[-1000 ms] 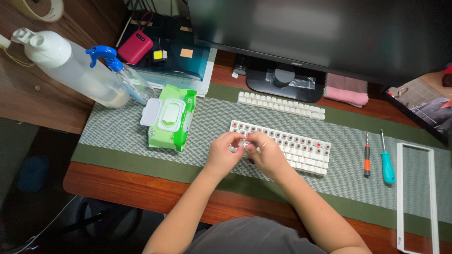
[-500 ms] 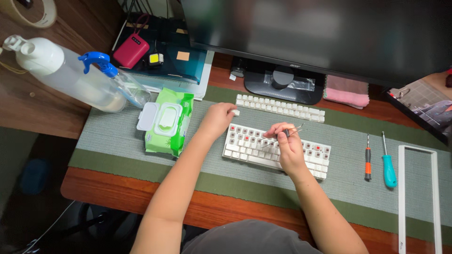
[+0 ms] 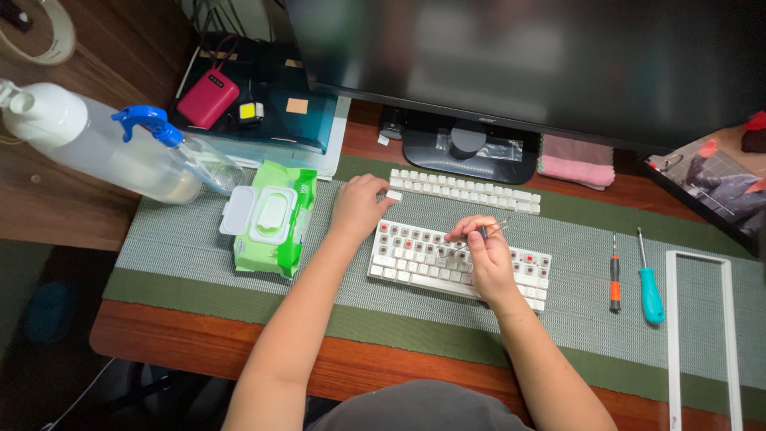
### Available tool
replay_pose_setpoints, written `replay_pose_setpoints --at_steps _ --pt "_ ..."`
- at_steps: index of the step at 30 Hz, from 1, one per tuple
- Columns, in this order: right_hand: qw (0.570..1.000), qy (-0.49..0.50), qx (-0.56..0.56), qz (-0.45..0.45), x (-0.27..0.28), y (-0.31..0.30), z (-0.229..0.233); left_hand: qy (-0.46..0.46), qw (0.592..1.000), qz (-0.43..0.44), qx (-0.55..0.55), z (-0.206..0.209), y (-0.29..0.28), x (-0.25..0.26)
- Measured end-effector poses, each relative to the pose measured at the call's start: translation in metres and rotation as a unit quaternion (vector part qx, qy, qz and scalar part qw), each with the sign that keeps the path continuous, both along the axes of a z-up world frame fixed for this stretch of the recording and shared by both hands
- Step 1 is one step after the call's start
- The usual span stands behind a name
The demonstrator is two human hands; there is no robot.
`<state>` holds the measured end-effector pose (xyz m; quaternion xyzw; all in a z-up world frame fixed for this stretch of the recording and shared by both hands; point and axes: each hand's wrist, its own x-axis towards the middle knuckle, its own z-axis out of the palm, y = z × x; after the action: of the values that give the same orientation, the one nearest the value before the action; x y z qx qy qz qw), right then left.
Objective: The person uses a keycap puller to remove keycaps from a white mechanical keyboard and places them in a row above the keyboard. They continue removing keycaps one by one across the keyboard surface.
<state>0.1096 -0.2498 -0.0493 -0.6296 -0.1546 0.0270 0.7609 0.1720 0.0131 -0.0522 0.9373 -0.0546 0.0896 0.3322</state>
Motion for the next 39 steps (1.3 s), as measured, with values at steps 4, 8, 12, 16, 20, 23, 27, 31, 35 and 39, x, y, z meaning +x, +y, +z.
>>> replay_pose_setpoints --at_steps 4,8,12,16,20,23,27,31,35,39 --pt "1.0 0.004 -0.006 -0.002 0.0 -0.003 0.0 -0.023 1.0 0.002 -0.004 0.0 -0.001 0.001" --pt "1.0 0.012 -0.002 -0.001 -0.001 -0.003 0.0 -0.013 1.0 -0.007 -0.002 0.003 0.0 0.004" --pt "1.0 0.01 -0.006 -0.002 0.0 -0.002 0.003 -0.012 1.0 -0.018 0.023 0.01 0.0 0.008" --pt "1.0 0.014 -0.028 -0.003 -0.003 -0.003 0.003 0.047 0.999 -0.013 0.022 0.016 -0.001 0.013" --pt "1.0 0.014 -0.024 0.003 -0.002 -0.003 0.003 0.049 0.999 -0.01 0.018 0.019 -0.002 0.016" --pt "0.999 0.017 -0.028 0.003 -0.003 -0.004 0.002 0.053 0.998 -0.014 0.023 0.017 -0.002 0.017" --pt "0.999 0.019 -0.033 0.001 -0.003 -0.004 0.002 0.043 0.999 -0.017 0.021 0.012 -0.001 0.016" --pt "0.999 0.026 -0.036 0.007 -0.003 -0.003 0.003 0.023 0.999 -0.016 0.018 0.009 -0.001 0.015" --pt "0.999 0.037 -0.031 0.009 -0.004 -0.001 0.003 0.032 0.999 -0.017 0.02 0.007 -0.001 0.016" --pt "0.999 0.024 -0.046 0.006 -0.004 -0.002 0.003 0.034 0.999 -0.018 0.017 0.012 0.0 0.015"
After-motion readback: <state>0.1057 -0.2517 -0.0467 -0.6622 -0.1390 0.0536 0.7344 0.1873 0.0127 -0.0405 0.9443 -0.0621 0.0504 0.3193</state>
